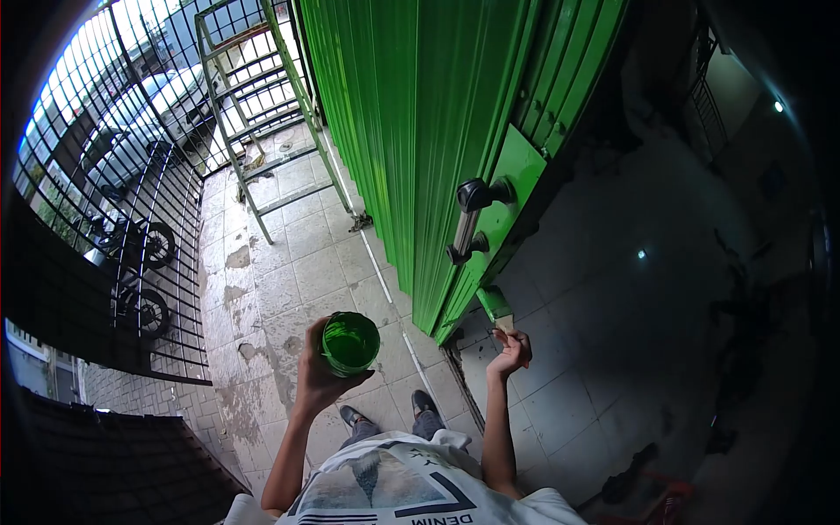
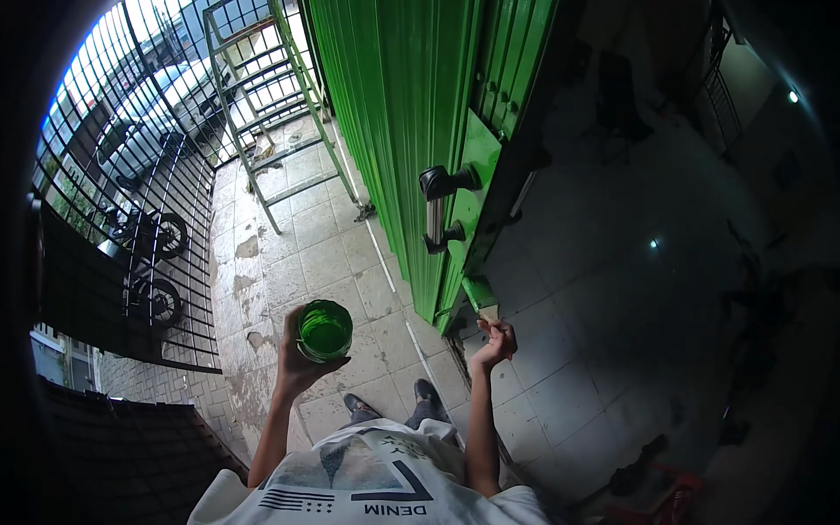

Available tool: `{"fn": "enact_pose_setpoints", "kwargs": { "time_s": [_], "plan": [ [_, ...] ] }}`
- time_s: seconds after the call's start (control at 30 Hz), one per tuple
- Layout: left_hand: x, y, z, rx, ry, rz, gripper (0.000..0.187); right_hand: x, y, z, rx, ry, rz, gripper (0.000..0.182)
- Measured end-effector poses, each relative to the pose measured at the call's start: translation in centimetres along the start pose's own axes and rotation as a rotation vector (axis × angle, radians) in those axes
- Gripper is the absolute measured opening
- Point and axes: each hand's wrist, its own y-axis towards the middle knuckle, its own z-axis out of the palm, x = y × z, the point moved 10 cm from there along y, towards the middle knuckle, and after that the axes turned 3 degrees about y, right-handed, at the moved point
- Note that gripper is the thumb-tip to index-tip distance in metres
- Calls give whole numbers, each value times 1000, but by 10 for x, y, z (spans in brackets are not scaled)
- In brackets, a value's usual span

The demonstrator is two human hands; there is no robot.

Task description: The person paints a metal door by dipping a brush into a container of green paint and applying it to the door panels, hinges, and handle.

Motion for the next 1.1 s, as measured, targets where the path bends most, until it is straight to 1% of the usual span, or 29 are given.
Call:
{"fn": "enact_pose_setpoints", "kwargs": {
  "time_s": [0.1,0.23,0.33,0.37,0.4,0.47,0.57,0.67,0.7,0.8,0.93,0.97,1.1],
  "plan": [
    [4,2,-4,-8,25,25,91,21,-5,7,-3,-50,-24,16],
    [5,3,-3,13,19,-1,91,69,14,49,103,49,-177,17],
    [7,3,-2,6,11,14,91,117,14,56,26,67,-202,20],
    [8,4,-2,4,5,17,91,132,12,55,-8,81,-239,22],
    [9,4,-2,3,-2,18,91,140,11,51,-44,164,-259,22],
    [9,2,0,13,-9,3,91,155,11,62,4,158,-299,20],
    [5,4,0,18,-6,-7,92,146,17,81,9,4,-144,18],
    [8,3,-2,4,-7,5,94,162,18,105,51,18,-164,17],
    [9,4,-2,9,-11,2,95,168,22,111,70,16,-190,18],
    [9,6,-2,10,-11,-3,94,193,25,114,51,153,-319,18],
    [9,7,-5,-16,-23,4,90,167,23,99,46,147,-281,19],
    [11,7,-5,-16,-34,3,90,154,22,95,47,89,-209,20],
    [18,9,-5,-15,-49,-8,93,147,17,74,-8,-40,-108,18]
  ]
}}
